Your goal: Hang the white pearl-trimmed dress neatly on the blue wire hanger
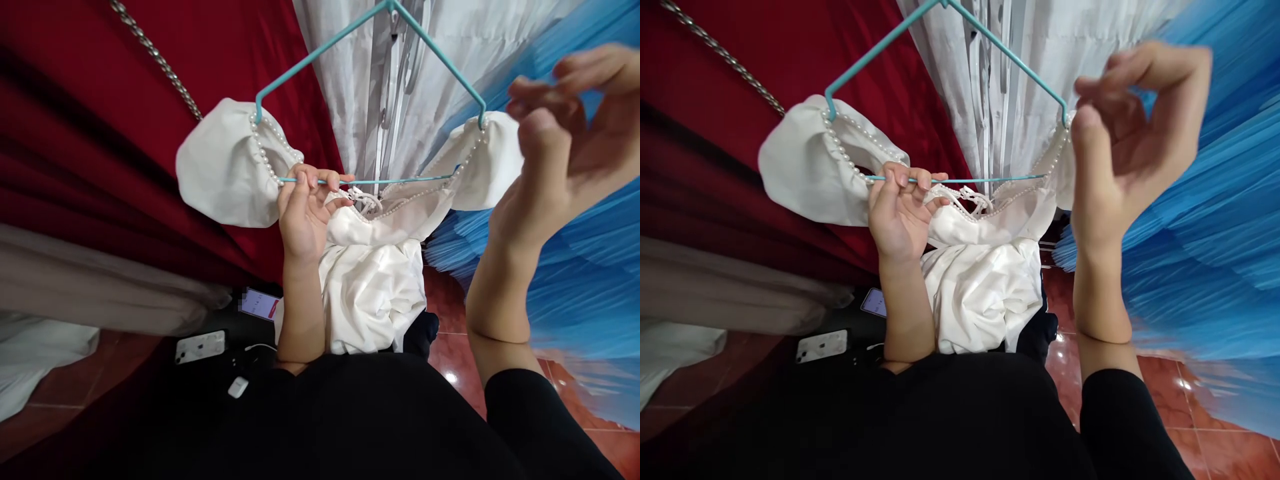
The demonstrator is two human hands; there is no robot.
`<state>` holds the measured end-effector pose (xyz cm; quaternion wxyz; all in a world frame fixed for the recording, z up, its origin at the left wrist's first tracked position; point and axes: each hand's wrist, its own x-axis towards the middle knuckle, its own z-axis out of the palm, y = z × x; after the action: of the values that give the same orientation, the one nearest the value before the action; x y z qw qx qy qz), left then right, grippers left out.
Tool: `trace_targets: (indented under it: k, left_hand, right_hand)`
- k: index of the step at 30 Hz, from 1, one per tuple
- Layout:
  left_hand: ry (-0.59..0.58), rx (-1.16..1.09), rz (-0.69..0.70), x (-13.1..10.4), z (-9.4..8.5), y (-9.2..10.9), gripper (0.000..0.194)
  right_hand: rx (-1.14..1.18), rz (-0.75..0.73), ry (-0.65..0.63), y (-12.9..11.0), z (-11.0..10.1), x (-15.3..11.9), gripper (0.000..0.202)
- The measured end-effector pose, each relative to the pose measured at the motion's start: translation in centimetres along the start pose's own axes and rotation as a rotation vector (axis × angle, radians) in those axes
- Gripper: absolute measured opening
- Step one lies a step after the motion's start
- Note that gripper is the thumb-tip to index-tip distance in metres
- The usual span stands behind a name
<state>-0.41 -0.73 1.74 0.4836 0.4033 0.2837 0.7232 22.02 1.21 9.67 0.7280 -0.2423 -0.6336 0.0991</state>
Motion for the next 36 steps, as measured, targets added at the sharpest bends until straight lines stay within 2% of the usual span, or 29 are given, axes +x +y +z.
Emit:
trace_targets:
  k: [1, 3, 5, 6, 10, 16, 19, 22, 24, 25, 26, 28, 29, 30, 33, 36]
  left_hand:
    - [-0.002, -0.006, 0.004, 0.0, 0.0, -0.1, 0.036]
    - [-0.004, -0.008, 0.013, 0.1, -0.1, -0.4, 0.035]
    - [0.006, 0.016, 0.014, 0.2, -0.2, -0.7, 0.035]
    - [0.011, 0.034, 0.008, 0.2, -0.2, -0.8, 0.035]
    - [0.003, 0.102, -0.02, -0.1, -0.7, -0.5, 0.034]
    - [0.041, 0.347, -0.06, -1.7, -1.2, 1.7, 0.046]
    - [0.171, 0.458, 0.077, -2.7, -0.9, 3.1, 0.048]
    - [0.298, 0.517, 0.367, -2.8, -0.5, 4.4, 0.035]
    - [0.336, 0.554, 0.571, -2.1, -0.6, 5.1, 0.012]
    - [0.325, 0.594, 0.638, -1.6, -0.8, 5.3, 0.008]
    - [0.286, 0.653, 0.677, -1.0, -1.1, 5.4, 0.021]
    - [0.169, 0.805, 0.679, 0.5, -1.8, 5.1, 0.045]
    - [0.13, 0.874, 0.664, 1.2, -2.2, 4.9, 0.051]
    - [0.115, 0.92, 0.649, 1.9, -2.5, 4.6, 0.051]
    - [0.18, 0.904, 0.61, 3.6, -2.9, 4.0, 0.037]
    - [0.177, 0.855, 0.59, 4.8, -2.8, 4.9, 0.043]
  right_hand:
    - [-0.008, -0.04, -0.058, -0.1, 0.3, -0.9, 0.017]
    - [-0.11, -0.088, -0.29, 0.6, 1.0, -2.9, 0.019]
    - [-0.265, -0.097, -0.515, 1.9, 1.9, -5.0, 0.029]
    - [-0.331, -0.1, -0.561, 2.6, 2.3, -6.0, 0.036]
    - [-0.539, -0.152, -0.48, 4.4, 3.8, -8.4, 0.036]
    - [-0.496, -0.089, -0.433, 4.4, 4.1, -8.5, 0.025]
    - [-0.458, -0.108, -0.431, 4.5, 3.9, -8.6, 0.026]
    - [-0.455, -0.123, -0.43, 4.8, 3.6, -8.6, 0.026]
    - [-0.473, -0.121, -0.441, 4.9, 3.5, -8.6, 0.027]
    - [-0.48, -0.122, -0.445, 4.9, 3.5, -8.6, 0.028]
    - [-0.482, -0.127, -0.445, 5.0, 3.6, -8.6, 0.029]
    - [-0.476, -0.151, -0.435, 5.0, 3.8, -8.6, 0.031]
    - [-0.477, -0.165, -0.425, 5.1, 3.9, -8.7, 0.031]
    - [-0.484, -0.177, -0.415, 5.1, 3.9, -8.7, 0.031]
    - [-0.526, -0.175, -0.406, 5.4, 3.7, -8.5, 0.03]
    - [-0.52, -0.134, -0.441, 5.7, 3.0, -8.2, 0.031]
